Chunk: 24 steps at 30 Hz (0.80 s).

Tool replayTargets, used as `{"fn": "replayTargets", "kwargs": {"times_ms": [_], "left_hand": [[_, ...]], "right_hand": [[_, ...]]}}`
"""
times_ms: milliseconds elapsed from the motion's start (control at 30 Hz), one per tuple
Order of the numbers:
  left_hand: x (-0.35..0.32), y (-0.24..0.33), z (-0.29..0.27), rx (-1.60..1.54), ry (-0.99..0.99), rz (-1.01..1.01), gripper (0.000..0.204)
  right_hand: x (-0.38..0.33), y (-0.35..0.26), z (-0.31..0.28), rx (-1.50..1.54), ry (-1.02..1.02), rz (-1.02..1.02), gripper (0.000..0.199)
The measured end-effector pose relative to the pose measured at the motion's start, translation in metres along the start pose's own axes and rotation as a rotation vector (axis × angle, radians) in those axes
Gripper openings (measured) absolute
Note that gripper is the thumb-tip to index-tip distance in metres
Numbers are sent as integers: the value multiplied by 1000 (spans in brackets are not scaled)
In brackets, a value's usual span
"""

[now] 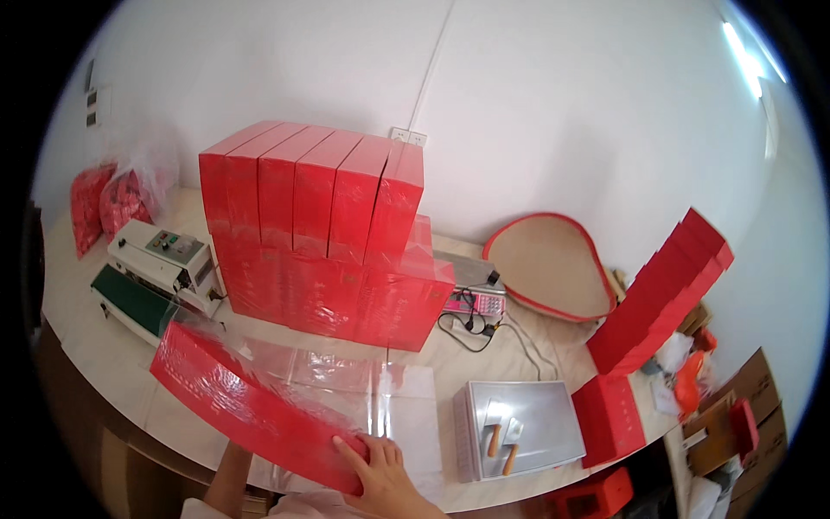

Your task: The person wraps red rectangular boxes in clear plastic film on a worktable. They place each box on the film, fold the film over, and use a small metal scraper to smooth and press the film onto the box. Finished wrapped boxes are stacked on the table.

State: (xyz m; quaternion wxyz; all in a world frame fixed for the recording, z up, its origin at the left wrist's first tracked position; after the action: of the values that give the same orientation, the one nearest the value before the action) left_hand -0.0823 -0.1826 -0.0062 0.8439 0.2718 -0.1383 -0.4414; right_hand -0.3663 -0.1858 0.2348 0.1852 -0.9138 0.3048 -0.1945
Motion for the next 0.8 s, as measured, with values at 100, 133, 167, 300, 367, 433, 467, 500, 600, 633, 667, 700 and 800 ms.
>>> {"fn": "replayTargets", "kwargs": {"times_ms": [100,133,167,300,367,433,467,500,600,633,667,700,800], "left_hand": [[3,32,-4,86,8,74,84],[3,39,-6,109,16,89,84],[3,42,-7,124,18,96,84],[2,68,-7,217,35,169,82],[0,82,-9,285,52,204,82],[0,96,-4,389,75,247,79],[-1,104,0,448,90,268,78],[-2,111,7,508,102,290,76],[-3,120,45,600,33,271,73],[-3,122,47,651,34,292,73],[-2,124,49,702,33,311,72],[0,125,53,754,30,328,72],[-2,141,71,882,-89,380,69]], "right_hand": [[5,18,20,48,-16,-25,98],[8,22,29,85,2,-50,98],[9,26,38,116,18,-67,98],[21,44,77,298,115,-158,114],[33,59,97,386,94,-97,117],[43,69,116,383,126,-93,121],[48,73,123,402,152,-108,122],[51,74,128,422,178,-122,124],[59,86,145,430,220,-56,127],[62,88,147,437,224,-35,127],[65,90,141,456,269,-88,126],[68,93,139,471,288,-77,127],[72,81,114,514,319,-60,122]]}}
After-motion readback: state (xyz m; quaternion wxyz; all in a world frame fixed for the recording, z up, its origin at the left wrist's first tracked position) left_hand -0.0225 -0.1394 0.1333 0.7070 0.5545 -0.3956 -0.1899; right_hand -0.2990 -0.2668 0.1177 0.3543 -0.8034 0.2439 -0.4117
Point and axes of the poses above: each hand's wrist, its own x-axis towards the middle knuckle, its own z-axis out of the palm, y = z × x, the point moved 8 cm from there along x, towards the middle knuckle, and after that the axes turned 5 degrees about z, right-handed, at the moved point
